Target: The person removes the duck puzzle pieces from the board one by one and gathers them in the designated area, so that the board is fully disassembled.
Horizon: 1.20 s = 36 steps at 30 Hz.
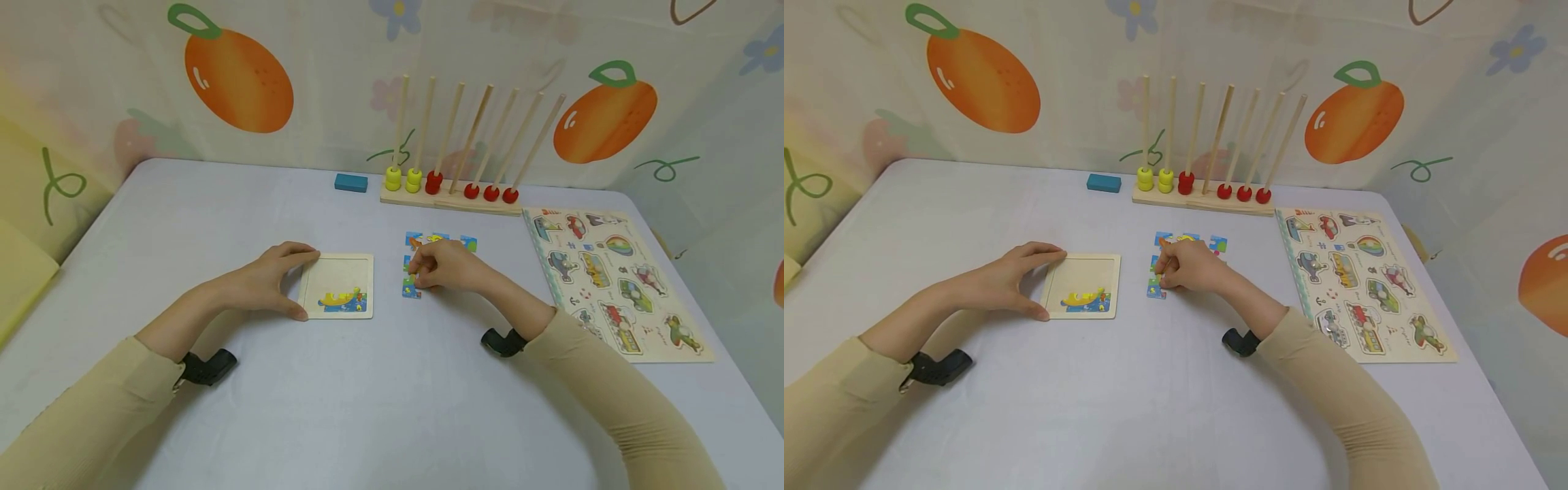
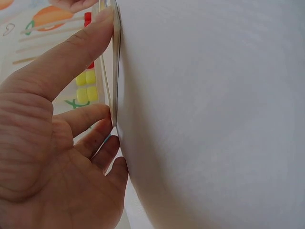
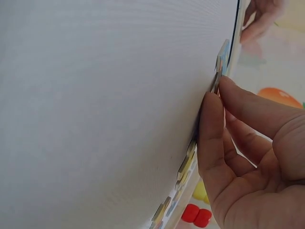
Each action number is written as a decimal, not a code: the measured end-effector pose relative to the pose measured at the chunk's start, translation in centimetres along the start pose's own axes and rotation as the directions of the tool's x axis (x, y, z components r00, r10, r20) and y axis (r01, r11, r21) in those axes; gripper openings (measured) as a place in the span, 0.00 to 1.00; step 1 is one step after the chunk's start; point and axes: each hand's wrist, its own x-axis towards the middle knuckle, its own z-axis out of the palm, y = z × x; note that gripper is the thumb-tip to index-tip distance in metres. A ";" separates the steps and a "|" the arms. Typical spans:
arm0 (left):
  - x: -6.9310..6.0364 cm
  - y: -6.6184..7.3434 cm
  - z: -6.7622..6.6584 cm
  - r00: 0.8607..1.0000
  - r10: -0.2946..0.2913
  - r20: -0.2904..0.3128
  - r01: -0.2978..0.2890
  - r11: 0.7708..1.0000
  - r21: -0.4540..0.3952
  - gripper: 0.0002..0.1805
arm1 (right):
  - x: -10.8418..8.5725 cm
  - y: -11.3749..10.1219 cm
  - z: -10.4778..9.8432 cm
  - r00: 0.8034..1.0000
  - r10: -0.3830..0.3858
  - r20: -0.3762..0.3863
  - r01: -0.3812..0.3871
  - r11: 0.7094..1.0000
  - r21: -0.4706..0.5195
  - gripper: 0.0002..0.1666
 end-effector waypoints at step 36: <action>0.0 0.0 0.0 1.000 0.001 -0.004 -0.001 1.000 0.004 0.55 | 0.3 -1.5 0.0 0.994 -0.051 -0.099 0.052 0.999 0.011 0.09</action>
